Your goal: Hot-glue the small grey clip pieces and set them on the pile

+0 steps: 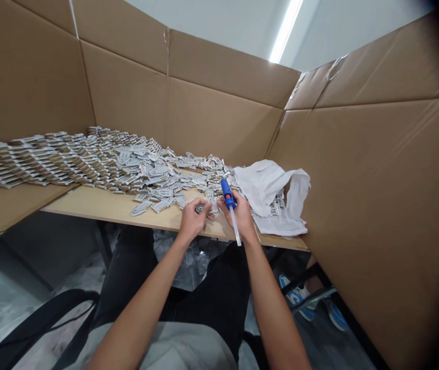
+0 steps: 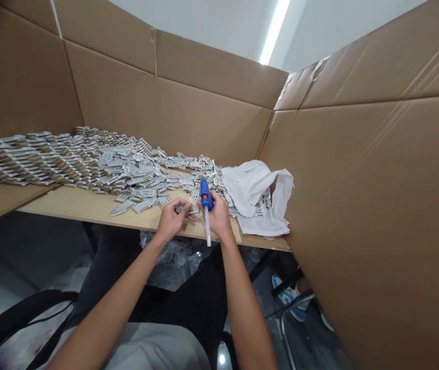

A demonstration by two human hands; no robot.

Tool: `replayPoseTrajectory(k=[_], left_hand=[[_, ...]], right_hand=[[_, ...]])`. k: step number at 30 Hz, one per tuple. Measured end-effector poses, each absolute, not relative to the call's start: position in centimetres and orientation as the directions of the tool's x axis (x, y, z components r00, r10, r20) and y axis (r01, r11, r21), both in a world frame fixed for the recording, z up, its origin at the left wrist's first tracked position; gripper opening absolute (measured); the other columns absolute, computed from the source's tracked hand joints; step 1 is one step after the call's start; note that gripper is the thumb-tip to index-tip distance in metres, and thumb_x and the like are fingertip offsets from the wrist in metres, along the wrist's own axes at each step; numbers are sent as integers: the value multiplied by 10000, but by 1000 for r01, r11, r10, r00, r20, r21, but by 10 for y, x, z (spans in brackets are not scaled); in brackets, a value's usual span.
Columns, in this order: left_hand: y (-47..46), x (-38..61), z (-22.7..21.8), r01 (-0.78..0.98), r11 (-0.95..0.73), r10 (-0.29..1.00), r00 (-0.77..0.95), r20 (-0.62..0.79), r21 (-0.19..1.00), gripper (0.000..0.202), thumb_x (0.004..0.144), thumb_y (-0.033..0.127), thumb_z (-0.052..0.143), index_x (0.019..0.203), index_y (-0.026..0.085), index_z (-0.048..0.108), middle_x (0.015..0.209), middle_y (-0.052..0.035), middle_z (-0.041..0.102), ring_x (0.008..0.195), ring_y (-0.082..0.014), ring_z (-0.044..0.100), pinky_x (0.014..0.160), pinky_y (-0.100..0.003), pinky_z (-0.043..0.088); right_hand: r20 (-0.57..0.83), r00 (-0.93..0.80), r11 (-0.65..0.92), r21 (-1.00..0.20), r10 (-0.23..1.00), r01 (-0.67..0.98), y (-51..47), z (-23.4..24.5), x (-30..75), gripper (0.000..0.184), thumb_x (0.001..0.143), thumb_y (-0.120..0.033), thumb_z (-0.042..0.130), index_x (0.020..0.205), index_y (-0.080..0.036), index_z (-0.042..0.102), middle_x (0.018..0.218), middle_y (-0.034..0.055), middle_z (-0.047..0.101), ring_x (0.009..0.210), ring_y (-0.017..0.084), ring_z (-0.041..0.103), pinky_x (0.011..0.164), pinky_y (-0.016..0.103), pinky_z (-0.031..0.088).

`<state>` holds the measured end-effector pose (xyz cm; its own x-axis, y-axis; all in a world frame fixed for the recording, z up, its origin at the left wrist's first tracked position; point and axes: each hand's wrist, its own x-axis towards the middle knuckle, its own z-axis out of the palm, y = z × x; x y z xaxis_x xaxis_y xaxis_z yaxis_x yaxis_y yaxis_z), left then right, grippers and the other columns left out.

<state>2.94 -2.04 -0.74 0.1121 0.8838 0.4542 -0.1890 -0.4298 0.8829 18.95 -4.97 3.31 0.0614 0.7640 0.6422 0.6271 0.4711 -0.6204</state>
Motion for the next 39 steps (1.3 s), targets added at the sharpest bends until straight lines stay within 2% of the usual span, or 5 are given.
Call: replayPoseTrajectory(k=[9,20,24,29,39], left_hand=[[-19,34,-10,-129,-405,913,2,408,905,163,818,286,713,921,178,648,862,-37,726,628,-180,725,529,-245,554],[-17,35,-8,-327,-271,958,3,287,905,363,790,178,719,1026,227,448,761,-1,722,671,-209,757,571,-268,591],[-15,35,-9,-353,-253,961,12,275,901,381,787,186,731,1037,223,445,771,-3,729,692,-211,766,598,-267,597],[-13,34,-11,-390,-234,960,52,275,891,389,782,180,736,1050,216,455,833,-11,742,724,-194,771,677,-289,617],[-15,32,-8,-361,-249,938,139,316,899,447,723,286,832,1026,192,517,857,-37,734,694,-192,755,672,-287,600]], right_hand=[[666,204,336,-587,717,736,-48,33,201,178,864,-385,602,862,-207,589,740,4,614,647,164,485,631,260,336],[712,234,156,-437,662,886,-44,22,203,236,815,-167,488,976,-215,654,814,54,691,708,214,566,660,282,315],[710,272,250,-537,650,806,-45,24,202,129,878,-300,554,920,-213,639,787,29,675,689,194,560,661,272,357],[633,215,410,-685,744,602,-47,31,196,264,845,-457,661,886,-199,624,815,24,682,712,182,598,707,273,439],[652,60,398,-530,756,749,-52,34,176,145,849,-358,596,819,-216,599,737,2,620,648,170,507,651,258,381]])
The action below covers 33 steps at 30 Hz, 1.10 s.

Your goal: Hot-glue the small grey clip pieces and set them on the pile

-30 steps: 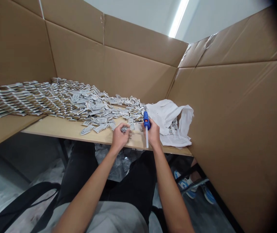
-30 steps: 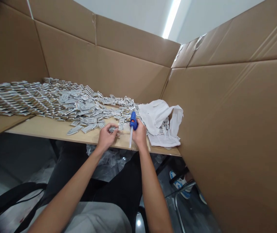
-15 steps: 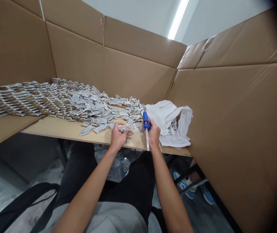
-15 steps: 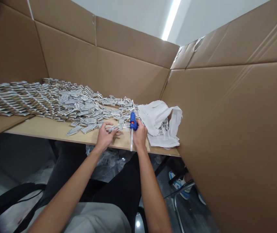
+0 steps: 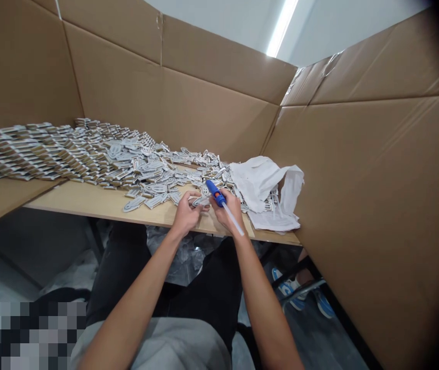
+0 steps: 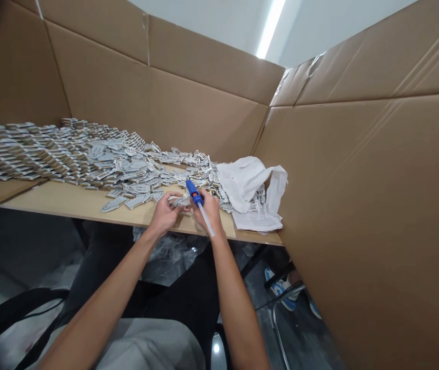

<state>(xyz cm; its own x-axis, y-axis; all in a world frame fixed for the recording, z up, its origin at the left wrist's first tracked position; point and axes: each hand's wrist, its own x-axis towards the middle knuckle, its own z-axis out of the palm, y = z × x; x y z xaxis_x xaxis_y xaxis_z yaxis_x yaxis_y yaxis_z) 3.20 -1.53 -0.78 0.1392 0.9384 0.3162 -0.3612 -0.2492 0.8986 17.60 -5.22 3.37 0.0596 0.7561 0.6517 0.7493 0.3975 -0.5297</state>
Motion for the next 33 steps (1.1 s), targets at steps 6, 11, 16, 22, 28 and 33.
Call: replayPoseTrajectory(k=[6,11,16,22,28,33], left_hand=[[-17,31,-7,-356,-248,936,152,318,901,491,711,381,850,1019,199,513,824,-25,716,629,-181,729,587,-285,598],[-16,32,-8,-360,-265,936,126,328,895,519,689,441,855,995,198,513,747,-4,706,566,-173,709,527,-254,570],[-15,34,-10,-348,-274,941,92,324,896,483,703,410,838,980,205,500,718,-2,718,558,-179,711,522,-249,561],[-14,35,-9,-381,-255,955,44,292,889,475,712,396,831,978,205,487,691,3,709,597,-200,729,568,-293,589],[-13,34,-8,-353,-272,952,39,305,895,396,743,383,802,946,202,514,660,14,691,550,-187,706,545,-283,569],[-14,32,-7,-377,-286,941,62,332,881,440,704,394,832,939,202,512,737,-7,722,580,-184,716,568,-274,565]], right_hand=[[659,45,409,-517,751,752,-50,30,175,97,819,-317,587,836,-222,575,753,7,624,642,174,506,653,256,371],[639,42,375,-503,768,779,-47,27,173,73,786,-281,576,809,-230,530,724,7,613,625,178,498,635,259,357],[706,-8,418,-410,708,810,-43,25,173,15,779,-218,508,787,-224,496,819,47,619,742,194,530,702,270,381],[677,85,369,-497,731,785,-41,23,182,112,821,-316,594,816,-218,540,823,37,640,714,188,533,697,281,404],[572,99,382,-656,814,651,-46,28,185,322,756,-482,748,864,-205,623,837,40,705,741,206,620,710,289,447],[575,121,394,-684,809,613,-48,30,183,308,773,-478,728,856,-200,623,821,32,696,725,192,619,714,287,451]])
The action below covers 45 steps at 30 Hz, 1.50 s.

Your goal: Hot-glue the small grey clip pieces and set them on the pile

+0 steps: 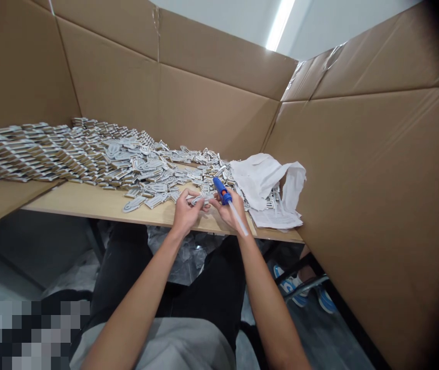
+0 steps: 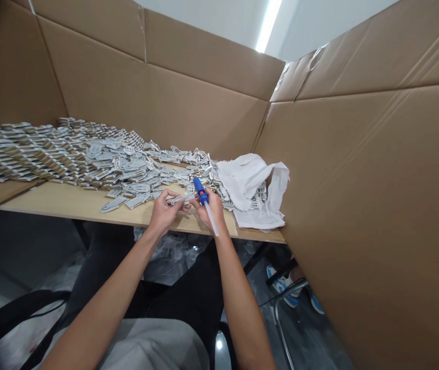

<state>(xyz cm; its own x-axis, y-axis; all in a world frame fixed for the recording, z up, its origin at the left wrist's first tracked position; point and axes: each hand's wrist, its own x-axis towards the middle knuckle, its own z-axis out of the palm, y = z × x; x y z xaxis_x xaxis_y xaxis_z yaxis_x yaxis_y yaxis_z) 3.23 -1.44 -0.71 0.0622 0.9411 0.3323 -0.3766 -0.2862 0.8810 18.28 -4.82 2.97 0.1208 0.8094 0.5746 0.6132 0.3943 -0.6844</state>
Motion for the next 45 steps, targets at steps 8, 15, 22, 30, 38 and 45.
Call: replayPoseTrajectory(k=[8,15,22,30,38,45], left_hand=[[-19,31,-3,-350,-304,937,58,345,886,479,631,302,880,1014,211,607,698,17,684,572,-143,648,541,-231,502],[-9,31,-7,-478,-239,958,29,287,845,344,670,376,862,843,154,664,772,-33,713,693,-143,660,611,-225,515],[-10,32,-6,-537,-243,961,-20,276,808,353,747,431,806,916,157,662,864,-32,700,714,-157,695,701,-326,629],[-18,32,-1,-532,-218,958,42,283,818,472,655,337,872,1019,144,641,805,-53,743,782,-226,748,812,-422,644],[-14,35,-4,-530,-230,961,11,277,816,483,620,357,890,991,143,667,765,-53,748,747,-218,736,778,-402,641],[-10,37,-10,-507,-260,956,-15,294,822,454,657,296,843,1045,140,664,842,-66,763,755,-217,740,792,-408,640]], right_hand=[[594,166,398,-694,787,600,-49,28,181,302,798,-477,696,799,-200,573,760,8,656,660,156,567,674,272,429],[580,120,421,-704,806,571,-55,38,178,358,830,-548,685,830,-195,623,777,24,684,704,174,610,700,280,466],[432,-11,380,-780,902,497,-64,43,196,452,831,-629,673,982,-207,736,830,53,741,738,217,682,691,311,522],[376,-76,336,-697,923,634,-59,36,202,400,884,-560,648,676,-222,697,651,2,705,675,192,679,711,280,500],[364,-53,303,-676,930,672,-57,35,200,434,869,-615,641,701,-217,674,636,12,690,655,190,668,680,258,485],[372,-56,297,-632,927,716,-63,43,196,401,876,-578,638,703,-217,647,552,-25,606,554,157,590,625,243,435]])
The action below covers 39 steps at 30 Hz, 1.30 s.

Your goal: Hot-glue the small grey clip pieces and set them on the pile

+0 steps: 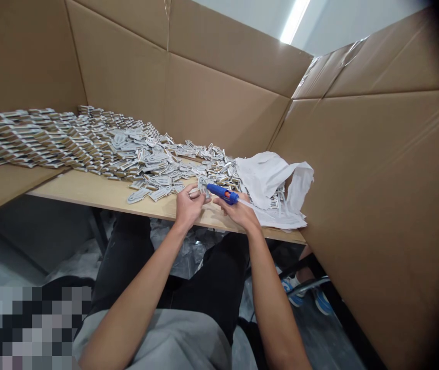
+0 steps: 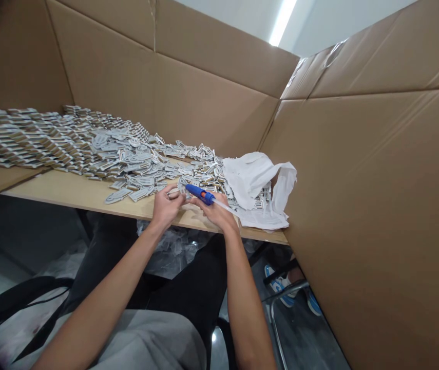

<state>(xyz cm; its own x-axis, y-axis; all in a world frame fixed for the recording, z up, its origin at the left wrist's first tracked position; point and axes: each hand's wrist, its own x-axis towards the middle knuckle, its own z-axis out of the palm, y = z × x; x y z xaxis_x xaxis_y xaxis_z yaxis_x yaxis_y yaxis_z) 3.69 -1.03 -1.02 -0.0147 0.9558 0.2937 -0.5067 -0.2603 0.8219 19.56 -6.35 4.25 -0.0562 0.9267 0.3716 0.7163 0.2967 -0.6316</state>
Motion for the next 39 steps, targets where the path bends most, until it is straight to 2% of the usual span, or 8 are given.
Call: replayPoseTrajectory(k=[9,18,26,33,39], left_hand=[[-9,37,-12,-476,-291,947,-24,319,830,438,685,282,810,1074,139,669,864,-72,762,786,-238,750,785,-411,643],[-9,36,-13,-467,-306,943,-29,332,830,453,698,298,815,1097,145,666,888,-77,762,830,-256,758,817,-441,644],[-9,37,-13,-486,-309,940,-25,341,818,467,696,310,817,1099,140,654,860,-81,756,845,-267,757,842,-464,639],[-11,36,-10,-464,-298,947,-37,318,834,491,698,334,826,1114,134,659,906,-92,764,822,-258,758,847,-457,638],[-13,35,-9,-443,-324,940,-51,338,836,461,714,324,816,1110,139,668,913,-85,768,795,-236,755,809,-413,647]], right_hand=[[379,-20,253,-576,925,777,-63,43,196,430,872,-595,634,659,-223,660,504,-19,558,564,166,530,616,255,414],[354,-9,236,-604,935,761,-63,42,196,429,865,-585,649,650,-214,678,480,-28,533,516,153,500,589,250,402],[343,-37,254,-617,939,745,-66,45,194,452,868,-602,644,623,-223,610,497,-21,575,540,163,556,644,246,432],[331,-32,232,-585,943,777,-69,48,189,460,884,-645,598,721,-220,663,537,-17,594,569,174,582,653,250,440],[353,-66,271,-571,933,775,-68,47,188,427,893,-619,607,777,-215,679,534,-26,594,535,166,568,614,248,423]])
